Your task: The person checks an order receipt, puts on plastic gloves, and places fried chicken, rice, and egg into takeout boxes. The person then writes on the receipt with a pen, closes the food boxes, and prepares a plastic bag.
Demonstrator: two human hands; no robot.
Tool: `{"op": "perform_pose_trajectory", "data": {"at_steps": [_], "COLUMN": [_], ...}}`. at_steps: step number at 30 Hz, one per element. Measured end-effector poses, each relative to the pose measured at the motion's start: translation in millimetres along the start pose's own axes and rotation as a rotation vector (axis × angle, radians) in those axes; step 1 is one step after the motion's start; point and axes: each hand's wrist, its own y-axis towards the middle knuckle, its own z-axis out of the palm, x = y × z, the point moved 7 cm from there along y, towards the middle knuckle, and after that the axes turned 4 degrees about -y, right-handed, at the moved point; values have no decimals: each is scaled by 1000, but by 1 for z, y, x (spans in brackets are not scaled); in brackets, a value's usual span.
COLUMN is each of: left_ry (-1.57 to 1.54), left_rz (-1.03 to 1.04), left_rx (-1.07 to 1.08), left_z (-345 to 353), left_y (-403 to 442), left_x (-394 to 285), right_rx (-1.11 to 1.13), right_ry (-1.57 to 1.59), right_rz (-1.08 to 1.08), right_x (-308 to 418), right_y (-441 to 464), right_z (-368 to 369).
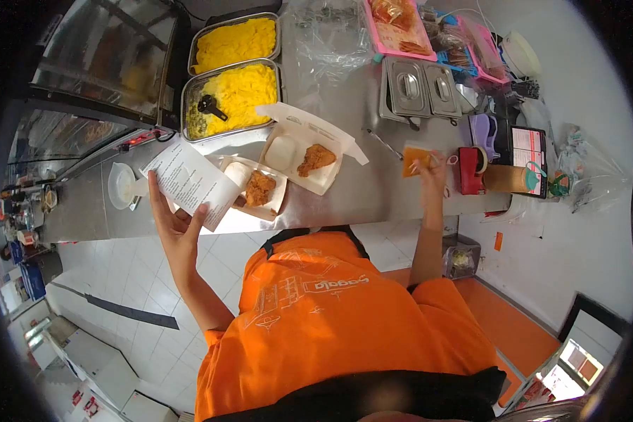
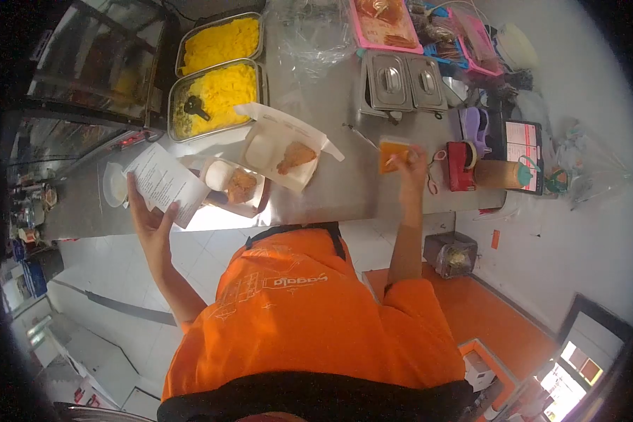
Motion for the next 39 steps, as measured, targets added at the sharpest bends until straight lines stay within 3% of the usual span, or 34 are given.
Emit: {"op": "perform_pose_trajectory", "data": {"at_steps": [4, 6, 10, 13, 16, 17, 21, 24, 26, 27, 28, 30, 31, 33, 35, 37, 39], "left_ry": [15, -10, 47, 41, -2, 32, -120, -107, 57, -22, -98, -116, -142, 22, 212, 433, 599], "left_rz": [-7, -6, -22, 5, -38, -28, -187, -131, 51, 113, 174, -86, -258, -354, -231, 111, 106], "left_rx": [-12, -4, 45, 100, 221, 257, 420, 635, 725, 701, 676, 679, 669, 660, 641, 610, 634], "left_z": [-6, -6, -8, -3, 13, 20, 68, 140, 186, 209, 231, 278, 298, 318, 337, 360, 378], "left_y": [-1, -1, -2, -6, -10, -11, -28, -46, -60, -70, -83, -108, -128, -156, -162, -153, -127], "left_x": [3, 6, 9, 9, 15, 19, 40, 20, -1, -3, 2, 80, 138, 217, 238, 239, 230], "right_rx": [237, 381, 180, 280, 226, 75, -184, -16, 247, 389, 450, 307, 315, 332, 434, 480, 475], "right_ry": [76, -138, -359, -542, -688, -765, -867, -1355, -1615, -1740, -1725, -1723, -1570, -1266, -784, -369, -32], "right_rz": [154, 4, -356, -528, -673, -861, -441, -550, -669, -726, -782, -727, -619, -404, -246, -70, 118], "right_x": [44, 20, 21, 17, 39, 51, 12, -14, -40, -58, -73, -47, -32, -7, -6, -4, 4], "right_y": [-75, -79, -57, -32, -50, -64, -22, 21, 36, 42, 47, 52, 51, 48, 44, 32, 13], "right_z": [122, 160, 222, 260, 244, 223, 100, 85, 90, 89, 78, 58, 44, 10, -24, -39, -33]}}
